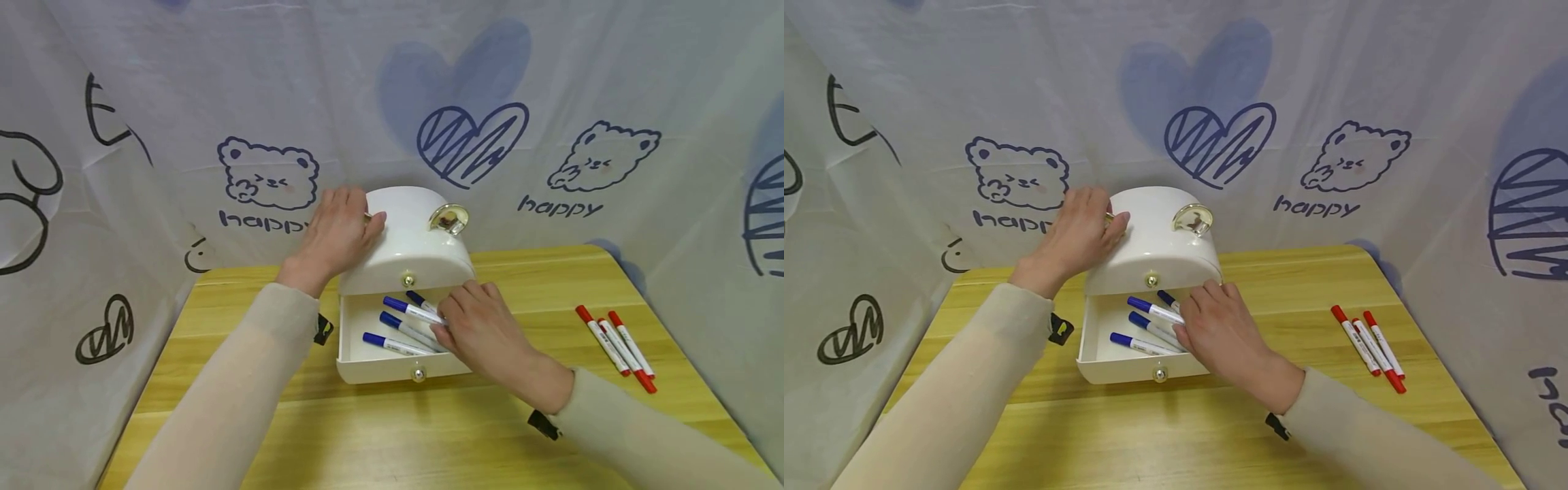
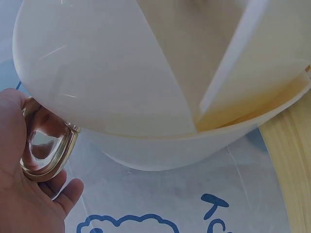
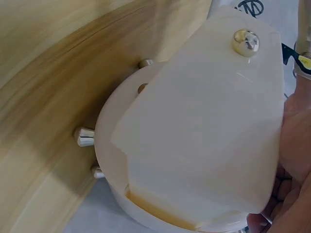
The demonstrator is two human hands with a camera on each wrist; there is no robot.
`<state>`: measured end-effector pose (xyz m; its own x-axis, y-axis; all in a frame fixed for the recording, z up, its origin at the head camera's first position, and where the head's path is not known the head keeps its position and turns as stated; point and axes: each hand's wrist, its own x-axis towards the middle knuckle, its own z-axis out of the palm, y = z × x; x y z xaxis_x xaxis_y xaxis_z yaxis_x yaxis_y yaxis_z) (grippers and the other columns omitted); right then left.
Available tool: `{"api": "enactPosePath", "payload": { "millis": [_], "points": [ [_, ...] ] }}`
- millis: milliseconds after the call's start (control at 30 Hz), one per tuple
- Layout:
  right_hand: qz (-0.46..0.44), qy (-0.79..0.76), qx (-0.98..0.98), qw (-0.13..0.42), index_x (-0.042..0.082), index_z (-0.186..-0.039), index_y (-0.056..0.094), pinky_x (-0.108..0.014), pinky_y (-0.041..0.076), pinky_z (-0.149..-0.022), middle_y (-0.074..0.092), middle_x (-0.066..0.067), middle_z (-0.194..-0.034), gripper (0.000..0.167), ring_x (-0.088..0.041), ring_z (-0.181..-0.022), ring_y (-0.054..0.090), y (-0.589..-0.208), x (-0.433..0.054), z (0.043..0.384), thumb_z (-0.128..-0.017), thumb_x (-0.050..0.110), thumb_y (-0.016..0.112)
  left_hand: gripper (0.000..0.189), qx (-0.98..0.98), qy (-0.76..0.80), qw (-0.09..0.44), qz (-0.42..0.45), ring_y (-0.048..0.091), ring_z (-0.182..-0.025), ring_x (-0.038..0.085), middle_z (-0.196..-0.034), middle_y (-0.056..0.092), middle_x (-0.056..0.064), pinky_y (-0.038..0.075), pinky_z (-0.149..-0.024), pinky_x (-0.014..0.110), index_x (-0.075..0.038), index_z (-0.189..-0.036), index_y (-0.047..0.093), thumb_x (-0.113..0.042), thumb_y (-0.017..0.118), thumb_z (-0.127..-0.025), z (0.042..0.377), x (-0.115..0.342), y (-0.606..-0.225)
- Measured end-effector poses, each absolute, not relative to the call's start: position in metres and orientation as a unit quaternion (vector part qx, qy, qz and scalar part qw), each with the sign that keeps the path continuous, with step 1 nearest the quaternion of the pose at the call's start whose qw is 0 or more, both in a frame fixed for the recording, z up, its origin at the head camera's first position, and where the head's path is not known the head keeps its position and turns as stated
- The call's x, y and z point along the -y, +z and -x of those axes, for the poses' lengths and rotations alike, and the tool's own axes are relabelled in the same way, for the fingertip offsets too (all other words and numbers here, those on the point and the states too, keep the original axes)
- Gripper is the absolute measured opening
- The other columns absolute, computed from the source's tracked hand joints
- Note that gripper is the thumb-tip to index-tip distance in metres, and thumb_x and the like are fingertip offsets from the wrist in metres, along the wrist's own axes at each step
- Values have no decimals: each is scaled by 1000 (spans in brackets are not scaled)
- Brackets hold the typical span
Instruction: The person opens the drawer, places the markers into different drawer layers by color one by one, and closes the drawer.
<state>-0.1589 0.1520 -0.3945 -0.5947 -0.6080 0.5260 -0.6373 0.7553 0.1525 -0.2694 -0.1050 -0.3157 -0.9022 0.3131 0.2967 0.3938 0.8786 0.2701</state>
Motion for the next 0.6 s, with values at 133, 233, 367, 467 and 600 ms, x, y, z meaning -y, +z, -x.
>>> {"api": "enactPosePath", "payload": {
  "millis": [133, 233, 367, 467, 600],
  "points": [
    [-344, 29, 894, 287, 10, -89, 63, -39, 39, -73, 61, -5, -89, 24, -27, -85, 53, -397, -151, 161, -96, 30, 74, 35, 962, -165, 122, 181, 40, -108, 31, -105, 49, 10, 37, -95, 43, -8, -109, 50, -42, 49, -110, 270, 104, -316],
    [-344, 30, 892, 291, 9, -90, 62, -39, 40, -74, 61, -5, -90, 25, -27, -86, 53, -397, -151, 162, -96, 30, 74, 35, 962, -165, 122, 181, 41, -108, 31, -105, 49, 10, 37, -96, 44, -7, -109, 50, -42, 49, -110, 270, 104, -316],
    [-344, 30, 891, 294, 9, -90, 62, -39, 39, -74, 61, -6, -91, 25, -27, -86, 53, -398, -152, 162, -95, 30, 74, 35, 962, -166, 121, 180, 41, -108, 31, -106, 49, 11, 38, -95, 44, -7, -109, 50, -42, 49, -110, 269, 104, -316],
    [-343, 28, 892, 294, 9, -89, 62, -39, 39, -74, 61, -6, -91, 24, -27, -86, 53, -398, -152, 162, -95, 30, 74, 35, 962, -167, 120, 180, 41, -109, 31, -106, 49, 11, 38, -95, 44, -7, -109, 50, -42, 49, -110, 269, 104, -315],
    [-341, 26, 893, 293, 10, -89, 62, -39, 39, -74, 62, -6, -91, 24, -27, -87, 53, -398, -152, 162, -95, 30, 75, 35, 962, -167, 120, 181, 41, -109, 31, -106, 49, 11, 38, -96, 44, -7, -109, 50, -41, 49, -110, 269, 104, -315]
  ]
}}
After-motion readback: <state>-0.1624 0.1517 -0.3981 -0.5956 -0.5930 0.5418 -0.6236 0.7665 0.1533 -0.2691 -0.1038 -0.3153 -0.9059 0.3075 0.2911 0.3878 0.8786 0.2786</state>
